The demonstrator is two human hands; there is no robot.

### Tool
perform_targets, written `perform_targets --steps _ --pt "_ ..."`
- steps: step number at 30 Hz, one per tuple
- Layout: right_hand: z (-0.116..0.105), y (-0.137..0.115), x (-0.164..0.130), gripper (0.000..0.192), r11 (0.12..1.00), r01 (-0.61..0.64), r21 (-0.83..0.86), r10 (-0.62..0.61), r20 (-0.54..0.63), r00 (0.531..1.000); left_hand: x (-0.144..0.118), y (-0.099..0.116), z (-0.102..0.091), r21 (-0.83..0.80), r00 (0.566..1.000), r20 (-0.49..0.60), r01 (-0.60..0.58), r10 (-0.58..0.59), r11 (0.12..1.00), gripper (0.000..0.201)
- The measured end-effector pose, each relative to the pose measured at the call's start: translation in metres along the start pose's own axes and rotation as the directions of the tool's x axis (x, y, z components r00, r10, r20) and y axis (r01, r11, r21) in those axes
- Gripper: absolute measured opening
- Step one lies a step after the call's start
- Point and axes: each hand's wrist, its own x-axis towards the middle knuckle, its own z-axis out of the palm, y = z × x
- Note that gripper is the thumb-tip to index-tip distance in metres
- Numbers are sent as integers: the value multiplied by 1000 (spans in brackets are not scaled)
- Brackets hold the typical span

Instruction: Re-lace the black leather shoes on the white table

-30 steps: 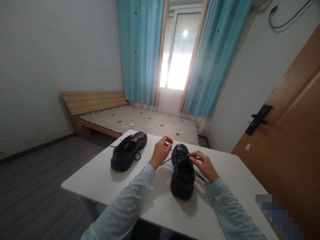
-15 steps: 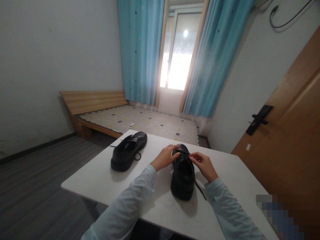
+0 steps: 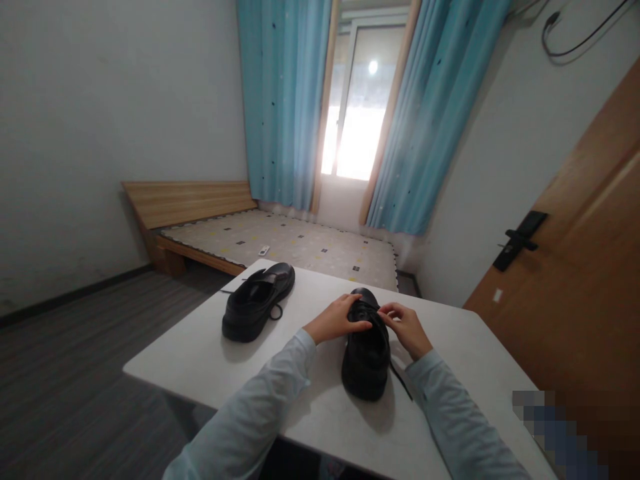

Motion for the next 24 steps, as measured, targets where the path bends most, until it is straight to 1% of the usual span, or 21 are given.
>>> perform_targets --steps 6,9,13,18,24 --pt "0 5 3 28 996 61 -70 -63 -15 998 0 1 1 -5 1000 -18 -5 5 1000 69" --pt "1 4 2 27 994 69 -80 -71 -16 997 0 1 2 -6 1000 -17 -5 5 1000 67" --pt "4 -1 1 24 992 79 -98 -84 -46 995 0 0 2 2 1000 -27 -12 12 1000 67" --pt "9 -10 -2 15 980 99 -173 -114 -78 990 0 2 1 20 1000 -18 -9 9 1000 67" --pt "11 -16 -3 15 988 87 -129 -100 -100 990 0 4 0 16 1000 -16 1 -1 1000 68"
